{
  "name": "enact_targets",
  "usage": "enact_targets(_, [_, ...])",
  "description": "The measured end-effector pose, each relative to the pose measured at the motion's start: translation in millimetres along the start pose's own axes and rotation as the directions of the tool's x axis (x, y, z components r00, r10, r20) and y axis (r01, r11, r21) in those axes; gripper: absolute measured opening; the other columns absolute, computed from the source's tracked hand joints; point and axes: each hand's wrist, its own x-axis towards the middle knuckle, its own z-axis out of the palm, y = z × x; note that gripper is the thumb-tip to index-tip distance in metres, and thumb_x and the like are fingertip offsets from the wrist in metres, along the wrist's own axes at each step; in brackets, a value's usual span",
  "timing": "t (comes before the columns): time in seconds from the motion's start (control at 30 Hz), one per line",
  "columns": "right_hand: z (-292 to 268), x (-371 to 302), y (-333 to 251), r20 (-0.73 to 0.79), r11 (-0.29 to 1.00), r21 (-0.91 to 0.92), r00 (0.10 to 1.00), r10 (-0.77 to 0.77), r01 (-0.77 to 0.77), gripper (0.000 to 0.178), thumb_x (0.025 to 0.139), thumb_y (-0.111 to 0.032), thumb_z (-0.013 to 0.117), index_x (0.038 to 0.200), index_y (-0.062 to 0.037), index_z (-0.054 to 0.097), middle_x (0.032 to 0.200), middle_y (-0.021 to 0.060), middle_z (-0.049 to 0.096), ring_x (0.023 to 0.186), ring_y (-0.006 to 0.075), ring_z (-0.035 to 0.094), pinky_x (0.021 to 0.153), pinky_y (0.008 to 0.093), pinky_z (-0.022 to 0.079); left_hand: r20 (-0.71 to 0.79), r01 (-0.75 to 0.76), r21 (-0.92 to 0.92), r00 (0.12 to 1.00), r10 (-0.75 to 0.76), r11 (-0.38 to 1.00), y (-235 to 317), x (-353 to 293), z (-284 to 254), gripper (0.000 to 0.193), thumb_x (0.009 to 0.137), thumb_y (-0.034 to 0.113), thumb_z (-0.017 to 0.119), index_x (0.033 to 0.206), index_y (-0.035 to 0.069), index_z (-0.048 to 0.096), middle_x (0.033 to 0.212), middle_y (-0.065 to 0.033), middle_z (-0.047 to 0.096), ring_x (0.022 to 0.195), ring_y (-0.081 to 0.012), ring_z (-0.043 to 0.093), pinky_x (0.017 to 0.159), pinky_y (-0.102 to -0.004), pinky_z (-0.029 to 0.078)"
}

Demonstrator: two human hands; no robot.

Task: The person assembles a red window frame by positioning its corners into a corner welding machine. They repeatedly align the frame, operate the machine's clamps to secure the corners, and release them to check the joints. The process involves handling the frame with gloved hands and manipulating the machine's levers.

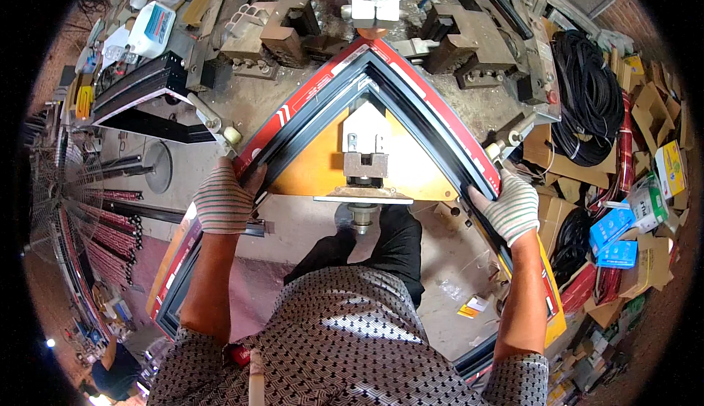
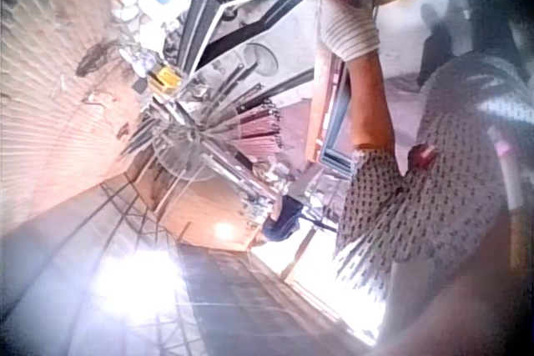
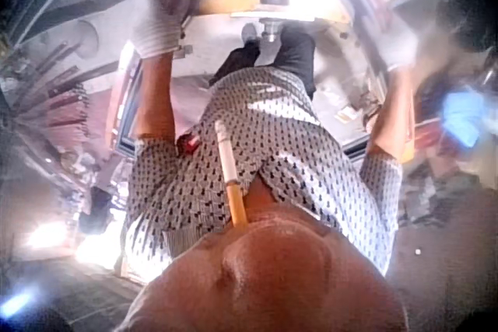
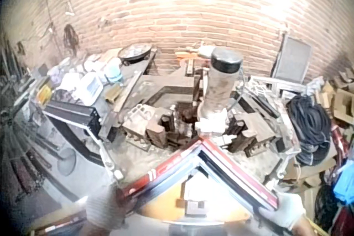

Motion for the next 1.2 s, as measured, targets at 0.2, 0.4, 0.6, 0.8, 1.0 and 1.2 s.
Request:
enact_targets(0.2, [-1.9,0.1,-1.9,0.033,0.999,-0.007,0.998,0.050,-0.050,0.052,0.079,-0.045,0.083,0.101,0.0009,0.074,0.083,0.0220,0.073,0.078,0.0373,0.073,0.078,0.0407,0.057,-0.013,-0.007,0.005,1.000,0.007,1.000,0.4,0.2,2.0,0.055,0.087,0.054,0.081,0.101,0.004,0.064,0.087,-0.0200,0.072,0.079,-0.0404,0.071,0.070,-0.0479,0.056])
enact_targets(0.4, [-6.2,-0.7,-10.4,0.065,0.994,0.037,0.992,0.105,-0.108,0.056,0.080,-0.044,0.083,0.110,0.0017,0.074,0.087,0.0216,0.075,0.082,0.0357,0.075,0.082,0.0394,0.058,-0.025,-0.029,0.010,0.999,0.029,1.000,-1.7,2.1,2.5,0.054,0.087,0.053,0.082,0.100,0.004,0.064,0.086,-0.0185,0.072,0.078,-0.0397,0.071,0.070,-0.0474,0.055])
enact_targets(0.6, [-2.8,1.7,-4.7,0.066,0.996,-0.047,0.995,0.080,-0.077,0.059,0.081,-0.049,0.080,0.105,0.0041,0.072,0.086,0.0268,0.073,0.084,0.0411,0.074,0.081,0.0434,0.058,-0.050,-0.037,0.027,0.998,0.038,0.999,-2.7,1.5,5.9,0.054,0.086,0.054,0.082,0.098,0.005,0.063,0.081,-0.0168,0.070,0.074,-0.0396,0.070,0.067,-0.0476,0.055])
enact_targets(0.8, [-2.6,1.3,-4.9,0.064,0.997,-0.027,0.995,0.073,-0.072,0.061,0.081,-0.051,0.078,0.104,0.0055,0.072,0.085,0.0279,0.072,0.084,0.0426,0.074,0.080,0.0446,0.058,-0.049,-0.009,0.034,0.999,0.011,0.999,0.9,1.5,4.5,0.055,0.085,0.054,0.083,0.094,0.004,0.062,0.080,-0.0176,0.069,0.074,-0.0392,0.069,0.068,-0.0478,0.054])
enact_targets(1.0, [-7.0,1.1,-12.0,0.078,0.996,-0.019,0.993,0.092,-0.091,0.061,0.082,-0.051,0.079,0.105,0.0053,0.072,0.086,0.0267,0.074,0.084,0.0410,0.075,0.082,0.0433,0.059,-0.075,-0.051,0.013,0.996,0.052,0.999,-3.8,0.7,7.4,0.056,0.087,0.057,0.080,0.096,0.005,0.062,0.075,-0.0164,0.068,0.070,-0.0381,0.068,0.064,-0.0476,0.053])
enact_targets(1.2, [-8.5,1.3,-13.6,0.094,0.994,-0.042,0.990,0.108,-0.104,0.065,0.082,-0.053,0.079,0.107,0.0071,0.072,0.088,0.0277,0.074,0.085,0.0412,0.075,0.083,0.0430,0.059,-0.068,-0.041,0.016,0.997,0.042,0.999,-3.3,0.9,6.9,0.056,0.087,0.057,0.080,0.095,0.005,0.062,0.074,-0.0159,0.067,0.069,-0.0384,0.068,0.064,-0.0476,0.053])
